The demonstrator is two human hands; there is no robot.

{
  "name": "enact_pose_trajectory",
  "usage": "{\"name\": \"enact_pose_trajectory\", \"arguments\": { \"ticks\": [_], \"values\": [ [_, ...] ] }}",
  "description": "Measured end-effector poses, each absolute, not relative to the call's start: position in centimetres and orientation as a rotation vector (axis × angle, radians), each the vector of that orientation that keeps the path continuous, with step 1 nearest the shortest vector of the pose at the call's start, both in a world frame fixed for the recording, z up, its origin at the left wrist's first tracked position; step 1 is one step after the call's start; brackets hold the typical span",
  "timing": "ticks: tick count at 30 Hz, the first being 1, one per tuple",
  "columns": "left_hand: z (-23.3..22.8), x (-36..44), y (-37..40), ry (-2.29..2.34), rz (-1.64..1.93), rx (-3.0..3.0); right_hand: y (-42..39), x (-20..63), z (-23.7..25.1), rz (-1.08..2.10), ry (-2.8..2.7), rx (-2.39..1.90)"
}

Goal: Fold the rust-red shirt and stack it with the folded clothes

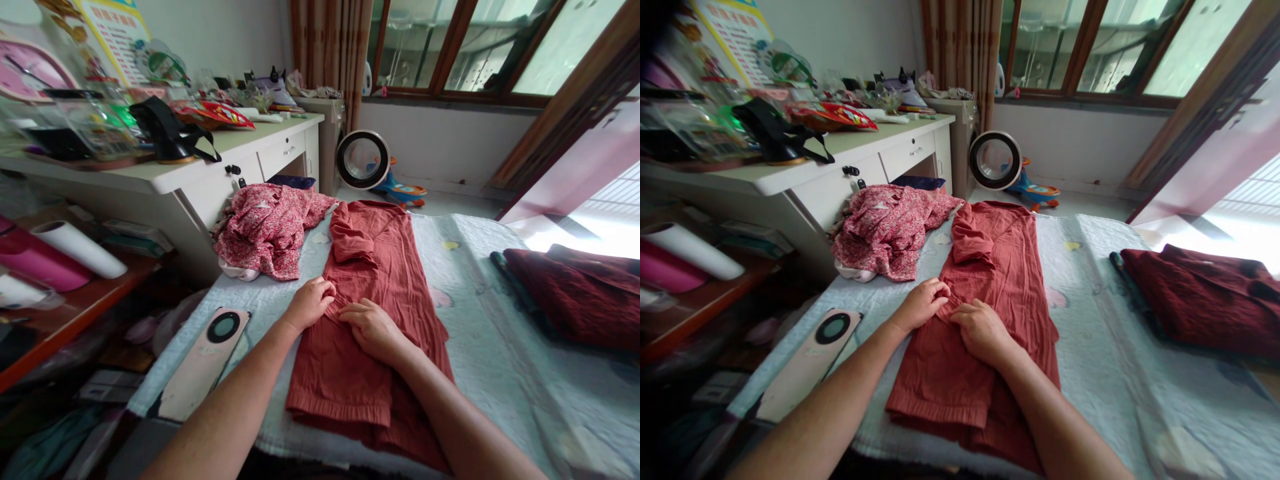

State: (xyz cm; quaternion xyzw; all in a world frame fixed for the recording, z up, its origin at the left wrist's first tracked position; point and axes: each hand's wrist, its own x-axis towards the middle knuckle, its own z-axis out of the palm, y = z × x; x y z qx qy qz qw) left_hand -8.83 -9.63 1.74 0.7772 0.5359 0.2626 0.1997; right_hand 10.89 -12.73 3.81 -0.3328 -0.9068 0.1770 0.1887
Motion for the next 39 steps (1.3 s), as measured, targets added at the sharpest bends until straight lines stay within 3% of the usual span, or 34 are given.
{"name": "enact_pose_trajectory", "arguments": {
  "ticks": [39],
  "values": [
    [1.7, -9.2, -9.8, 1.449, 0.685, 2.205, -13.7, 11.2, 4.6, 0.525, -2.545, -0.974]
  ]
}}
